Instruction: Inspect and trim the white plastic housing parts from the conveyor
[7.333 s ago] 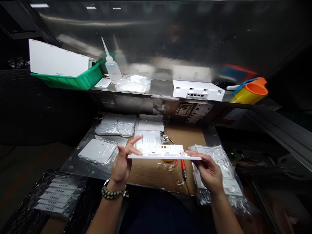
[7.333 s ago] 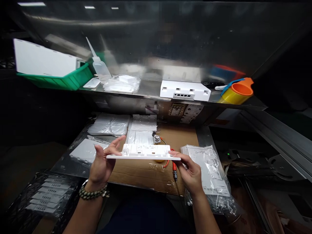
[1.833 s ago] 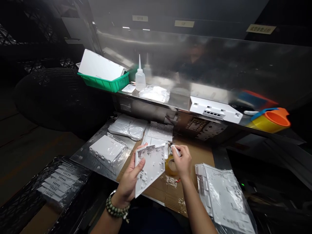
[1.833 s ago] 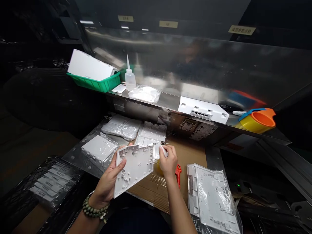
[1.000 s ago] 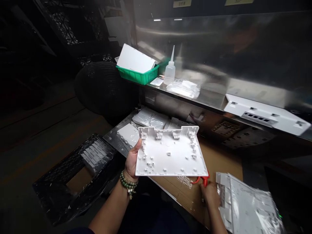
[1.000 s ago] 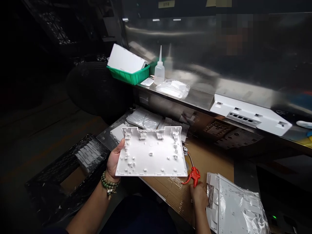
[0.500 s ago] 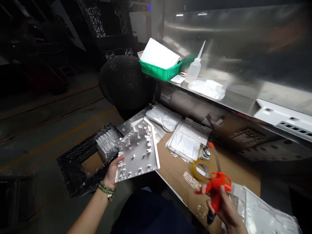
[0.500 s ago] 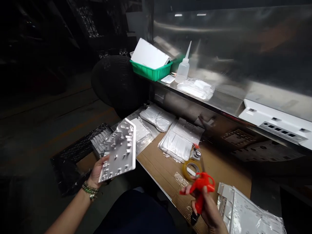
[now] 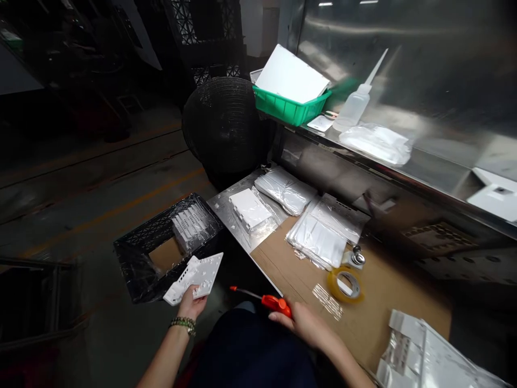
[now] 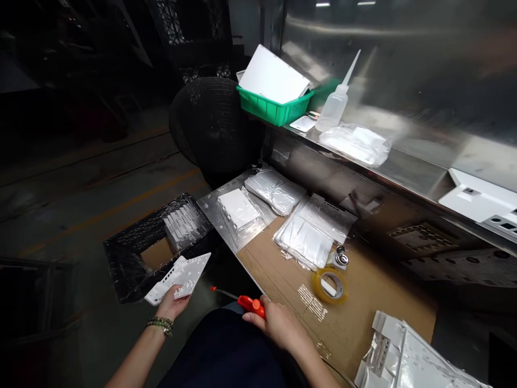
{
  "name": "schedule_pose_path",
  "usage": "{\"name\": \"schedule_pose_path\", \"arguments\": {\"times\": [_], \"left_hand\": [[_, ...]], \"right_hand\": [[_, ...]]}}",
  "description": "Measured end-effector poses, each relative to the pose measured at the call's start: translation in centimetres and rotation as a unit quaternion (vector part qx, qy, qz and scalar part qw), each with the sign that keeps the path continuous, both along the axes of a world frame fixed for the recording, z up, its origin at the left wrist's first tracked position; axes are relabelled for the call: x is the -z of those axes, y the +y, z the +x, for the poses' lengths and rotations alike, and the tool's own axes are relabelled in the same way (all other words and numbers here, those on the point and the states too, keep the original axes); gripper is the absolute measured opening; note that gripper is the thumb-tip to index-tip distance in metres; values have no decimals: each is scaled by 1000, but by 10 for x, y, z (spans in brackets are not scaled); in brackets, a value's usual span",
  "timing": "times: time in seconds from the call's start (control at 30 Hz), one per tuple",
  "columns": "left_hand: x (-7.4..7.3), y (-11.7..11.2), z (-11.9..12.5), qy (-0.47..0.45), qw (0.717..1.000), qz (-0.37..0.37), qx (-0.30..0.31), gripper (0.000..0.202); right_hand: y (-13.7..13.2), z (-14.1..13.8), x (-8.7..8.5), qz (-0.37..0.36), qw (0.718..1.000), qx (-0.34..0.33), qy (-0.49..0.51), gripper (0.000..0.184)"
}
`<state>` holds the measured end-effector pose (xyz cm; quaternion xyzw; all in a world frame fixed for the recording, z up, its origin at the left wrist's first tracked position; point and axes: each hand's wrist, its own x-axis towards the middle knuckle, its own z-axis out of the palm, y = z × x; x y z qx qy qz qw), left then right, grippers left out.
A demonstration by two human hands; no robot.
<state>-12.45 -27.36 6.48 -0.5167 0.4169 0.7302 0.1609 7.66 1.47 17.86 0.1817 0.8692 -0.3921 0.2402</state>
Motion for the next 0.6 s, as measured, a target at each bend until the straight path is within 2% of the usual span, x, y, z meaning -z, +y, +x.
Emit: {"name": "schedule_pose_path", "arguments": {"times": [0.1,0.2,0.27,0.4,0.5,0.6], "left_hand": [[7,5,2,-10,1000,-5,3,27],[6,8,4,-18,1000,3,26,27],[3,10,3,-19,998,14,53,39],[-5,16,-4,-39,990,-3,139,64],[-10,18,-12,-56,975,-40,212,73],[-18,15,-21,-40,956,-61,283,78]], "right_hand": [[4,-1,-7,-30,999,-4,-25,56],[4,0,-10,-47,998,11,-34,59],[3,1,-11,-32,998,27,-37,61],[6,3,-15,-63,997,28,-32,65],[11,4,-21,-44,997,62,-23,65],[15,6,-25,-71,994,76,-31,63]]}}
